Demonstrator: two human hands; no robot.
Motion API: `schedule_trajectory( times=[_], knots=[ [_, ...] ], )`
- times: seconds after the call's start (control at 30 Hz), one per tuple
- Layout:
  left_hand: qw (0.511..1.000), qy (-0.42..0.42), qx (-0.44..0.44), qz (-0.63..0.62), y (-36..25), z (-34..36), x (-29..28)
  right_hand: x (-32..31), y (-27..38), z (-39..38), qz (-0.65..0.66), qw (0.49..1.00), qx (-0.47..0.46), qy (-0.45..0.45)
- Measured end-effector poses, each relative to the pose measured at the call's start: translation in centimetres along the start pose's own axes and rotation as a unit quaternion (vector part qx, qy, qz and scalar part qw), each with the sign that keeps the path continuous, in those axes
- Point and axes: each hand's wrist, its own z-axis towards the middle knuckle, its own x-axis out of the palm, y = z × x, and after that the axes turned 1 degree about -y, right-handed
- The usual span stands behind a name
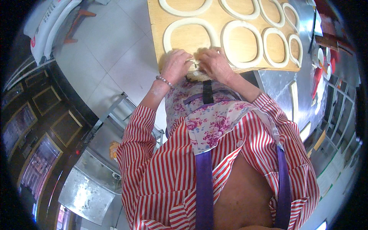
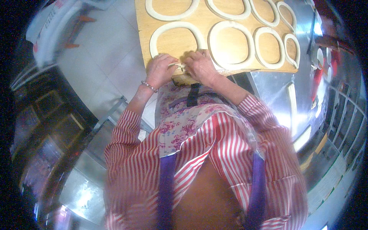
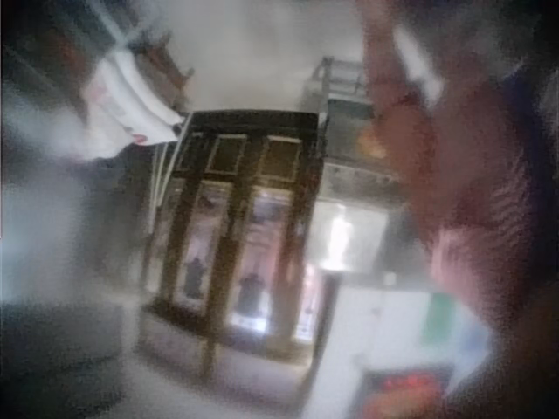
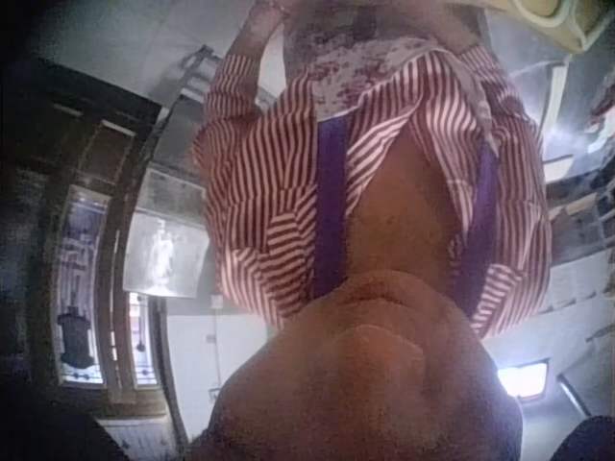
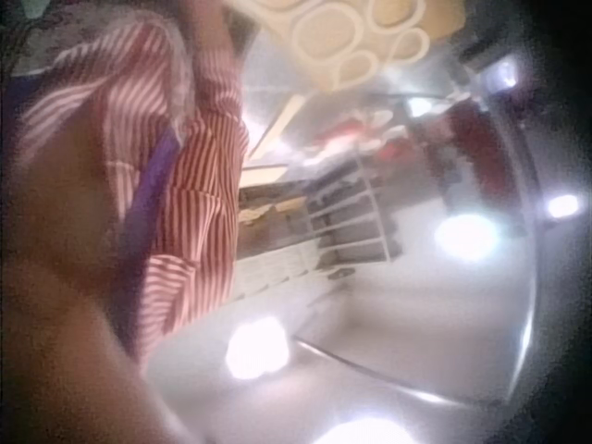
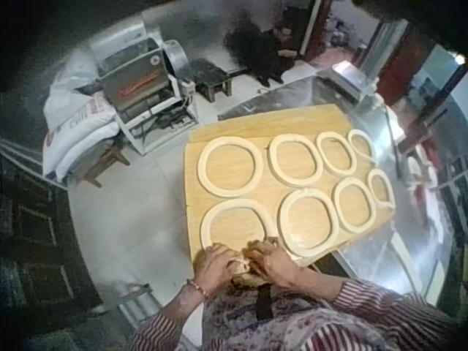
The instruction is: The person shapes long dough ropes into circular rings and places them onto a wooden board with circular indentations. They repeatedly pick up dough ropes from a metal table, form them into rings, and arrange them on the board.
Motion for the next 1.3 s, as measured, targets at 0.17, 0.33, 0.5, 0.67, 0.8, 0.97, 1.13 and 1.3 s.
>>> schedule_trajectory(
  times=[0.17, 0.33, 0.5, 0.67, 0.8, 0.97, 1.13, 1.3],
  knots=[
    [0.992, -0.062, 0.052, 0.102, -1.0, 0.4, 1.1, 0.5, -0.6, 0.0, 0.014, 0.999, -0.018, -0.045],
    [0.99, -0.064, 0.023, 0.125, -2.7, 0.8, 1.8, 0.5, -0.7, -0.1, 0.012, 0.996, -0.007, -0.084],
    [0.995, -0.064, -0.011, 0.08, -3.1, 1.5, 2.0, 0.1, -1.5, -0.5, 0.007, 0.996, 0.066, -0.054],
    [0.996, -0.091, -0.018, 0.002, -2.9, 1.7, 2.3, 0.5, -2.1, -0.1, 0.063, 0.99, 0.084, -0.093],
    [0.994, -0.108, 0.003, -0.009, -2.7, 1.6, 2.6, 0.9, -2.0, -0.1, 0.062, 0.988, 0.073, -0.118],
    [0.994, -0.109, 0.01, -0.016, -2.4, 1.7, 2.8, 1.2, -2.0, -0.2, 0.06, 0.99, 0.083, -0.092],
    [0.992, -0.119, 0.036, -0.001, -2.3, 1.8, 2.9, 1.4, -2.1, 0.0, 0.051, 0.992, 0.059, -0.102],
    [0.993, -0.109, 0.044, 0.021, -2.2, 1.9, 3.1, 1.3, -2.1, 0.0, 0.061, 0.992, 0.04, -0.098]
  ],
)
